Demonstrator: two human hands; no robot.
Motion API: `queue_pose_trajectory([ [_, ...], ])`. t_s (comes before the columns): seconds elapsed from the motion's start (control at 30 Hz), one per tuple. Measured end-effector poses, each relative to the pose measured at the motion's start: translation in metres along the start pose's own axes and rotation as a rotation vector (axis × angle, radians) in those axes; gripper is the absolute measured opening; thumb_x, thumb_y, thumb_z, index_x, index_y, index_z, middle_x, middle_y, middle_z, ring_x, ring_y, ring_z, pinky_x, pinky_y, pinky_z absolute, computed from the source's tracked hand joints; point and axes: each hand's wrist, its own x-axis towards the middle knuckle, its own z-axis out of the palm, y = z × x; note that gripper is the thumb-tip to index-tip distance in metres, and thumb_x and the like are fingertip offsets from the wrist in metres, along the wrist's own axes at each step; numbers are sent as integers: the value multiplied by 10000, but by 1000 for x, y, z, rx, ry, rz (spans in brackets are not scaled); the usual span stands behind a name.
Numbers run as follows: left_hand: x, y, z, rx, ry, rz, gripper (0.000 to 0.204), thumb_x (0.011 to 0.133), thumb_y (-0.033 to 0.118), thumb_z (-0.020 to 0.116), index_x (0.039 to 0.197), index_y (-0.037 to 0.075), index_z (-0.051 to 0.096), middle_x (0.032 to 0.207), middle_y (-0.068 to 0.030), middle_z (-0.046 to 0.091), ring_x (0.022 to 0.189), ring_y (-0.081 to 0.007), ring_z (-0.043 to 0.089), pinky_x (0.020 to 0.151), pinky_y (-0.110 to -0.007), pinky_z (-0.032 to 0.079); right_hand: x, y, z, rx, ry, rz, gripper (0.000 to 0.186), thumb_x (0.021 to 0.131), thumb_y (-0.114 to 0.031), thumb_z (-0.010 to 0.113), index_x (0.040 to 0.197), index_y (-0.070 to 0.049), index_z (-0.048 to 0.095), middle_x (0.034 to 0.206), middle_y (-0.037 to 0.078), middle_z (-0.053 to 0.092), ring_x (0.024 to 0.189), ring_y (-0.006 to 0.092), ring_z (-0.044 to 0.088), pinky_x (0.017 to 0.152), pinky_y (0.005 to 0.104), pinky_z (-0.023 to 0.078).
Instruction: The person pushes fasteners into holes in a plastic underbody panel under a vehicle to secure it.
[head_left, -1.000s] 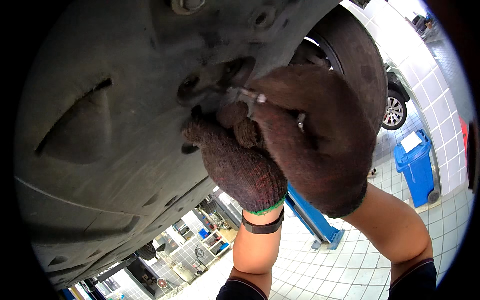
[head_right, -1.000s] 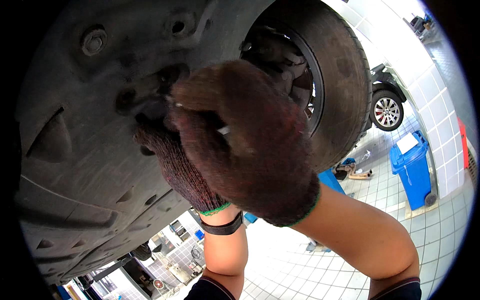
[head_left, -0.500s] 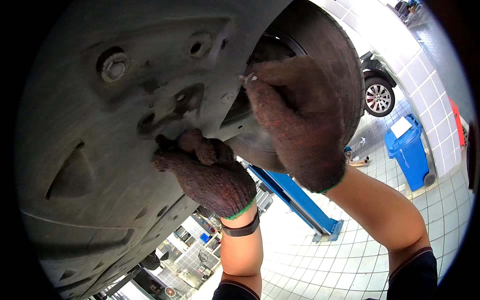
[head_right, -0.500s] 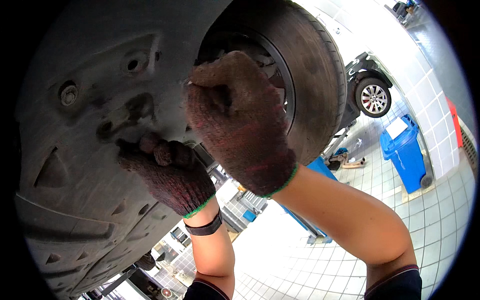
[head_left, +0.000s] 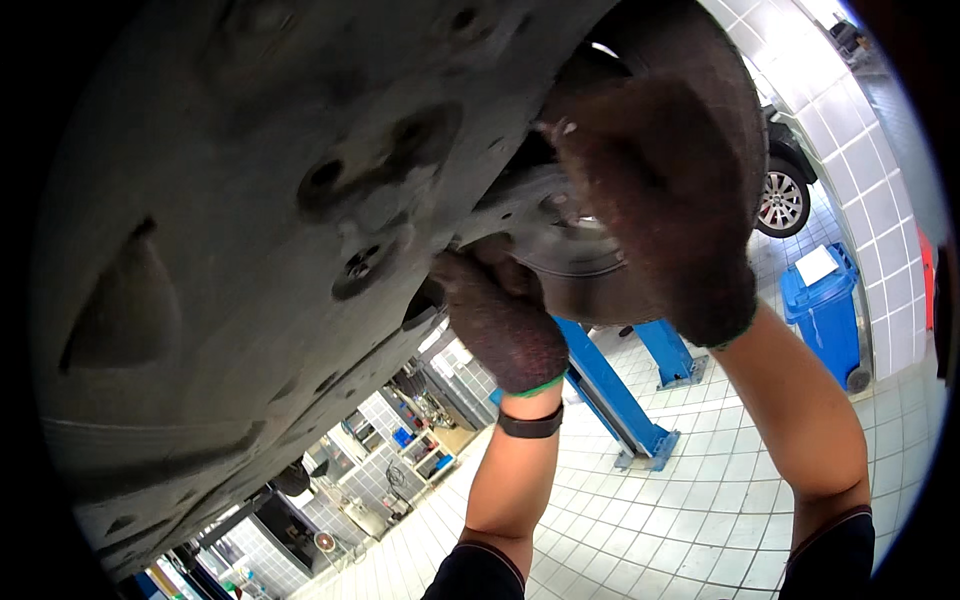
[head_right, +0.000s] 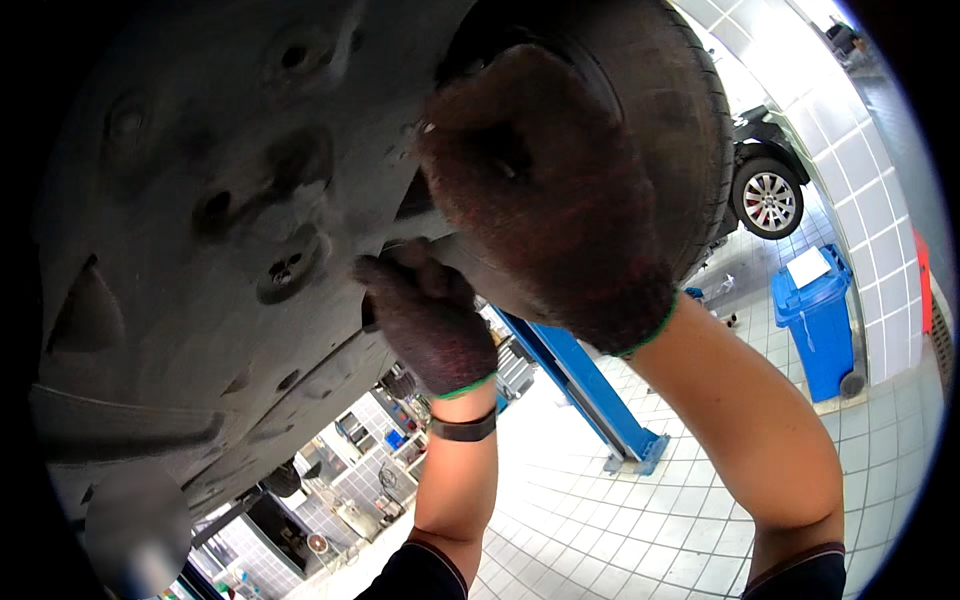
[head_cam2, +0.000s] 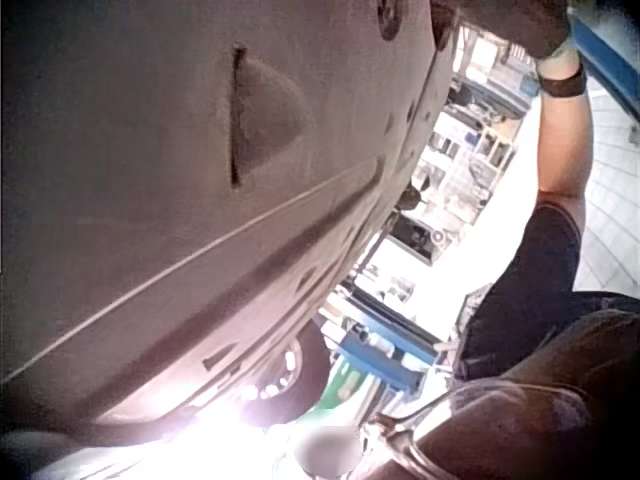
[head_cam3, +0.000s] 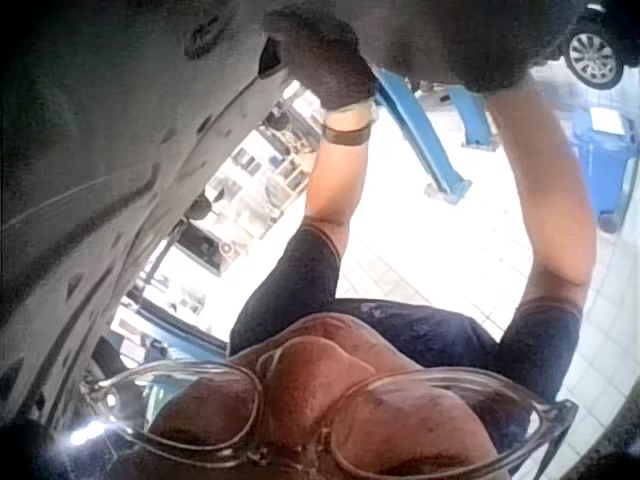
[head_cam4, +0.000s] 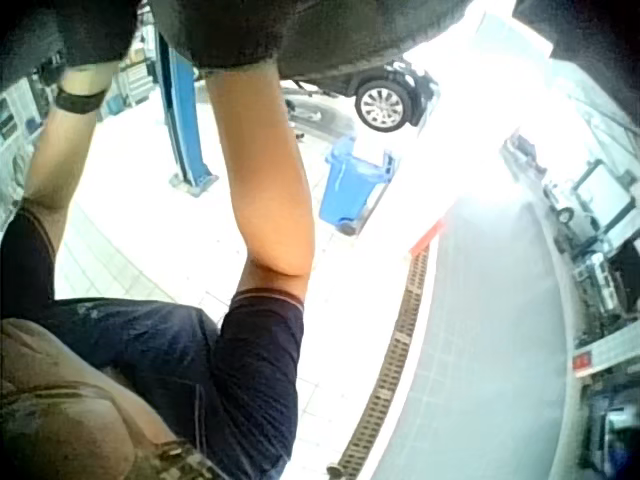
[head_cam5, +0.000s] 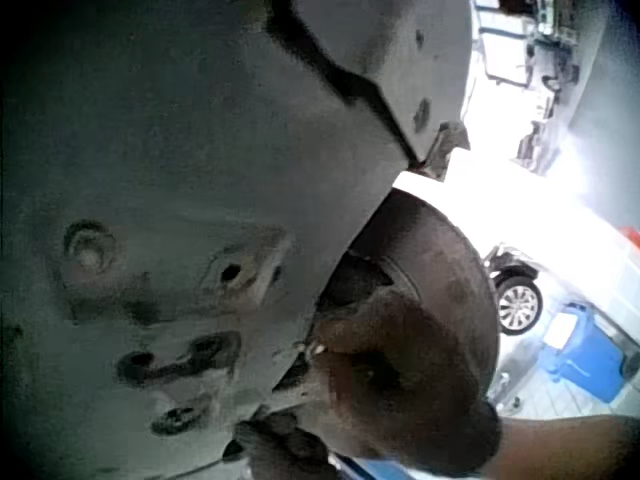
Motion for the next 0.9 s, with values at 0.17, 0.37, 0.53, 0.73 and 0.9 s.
queue_pose_trajectory([
  [0.17, 14, -14, -47, 1227, 199, 778, 250, 1070, 234, 563, 1163, 6, 521, 887, -80, 703, 797, -242, 641, 751, -391, 523, -7, 0, 1, -268, -94, -77, 312, 879, -21, 767, 1179, -64, 697, 1153, 105, 676, 1028, 254, 663, 869, 351, 567],
  [0.37, 43, 18, -73, 1096, 139, 593, 227, 971, 128, 646, 1092, -8, 511, 848, -191, 705, 799, -370, 706, 656, -431, 529, -8, -6, -4, -487, -264, -218, 408, 953, -89, 717, 1345, -47, 612, 1331, 143, 648, 1205, 284, 655, 1013, 370, 566],
  [0.53, 41, 28, -90, 1452, 143, 852, 272, 871, 46, 666, 1122, -23, 587, 819, -212, 672, 771, -405, 643, 647, -462, 519, -25, 8, -6, -68, -238, 32, 395, 1089, -226, 544, 1435, -36, 535, 1434, 137, 601, 1327, 264, 594, 1119, 407, 498],
  [0.73, 25, 55, -134, 986, 138, 572, 440, 1072, 455, 481, 996, 53, 642, 768, -4, 619, 619, -132, 515, 587, -267, 440, -34, 23, -12, -376, -281, -350, 659, 1004, -353, 672, 1546, -95, 400, 1449, 135, 561, 1261, 273, 607, 1037, 430, 548],
  [0.9, -18, 137, -195, 1700, 371, 650, 117, 921, -18, 595, 979, 55, 666, 899, -105, 709, 817, -323, 697, 695, -423, 542, -91, -23, 21, 71, -267, 43, 517, 1009, -240, 642, 1470, -87, 466, 1427, 147, 581, 1269, 285, 611, 1064, 440, 531],
])
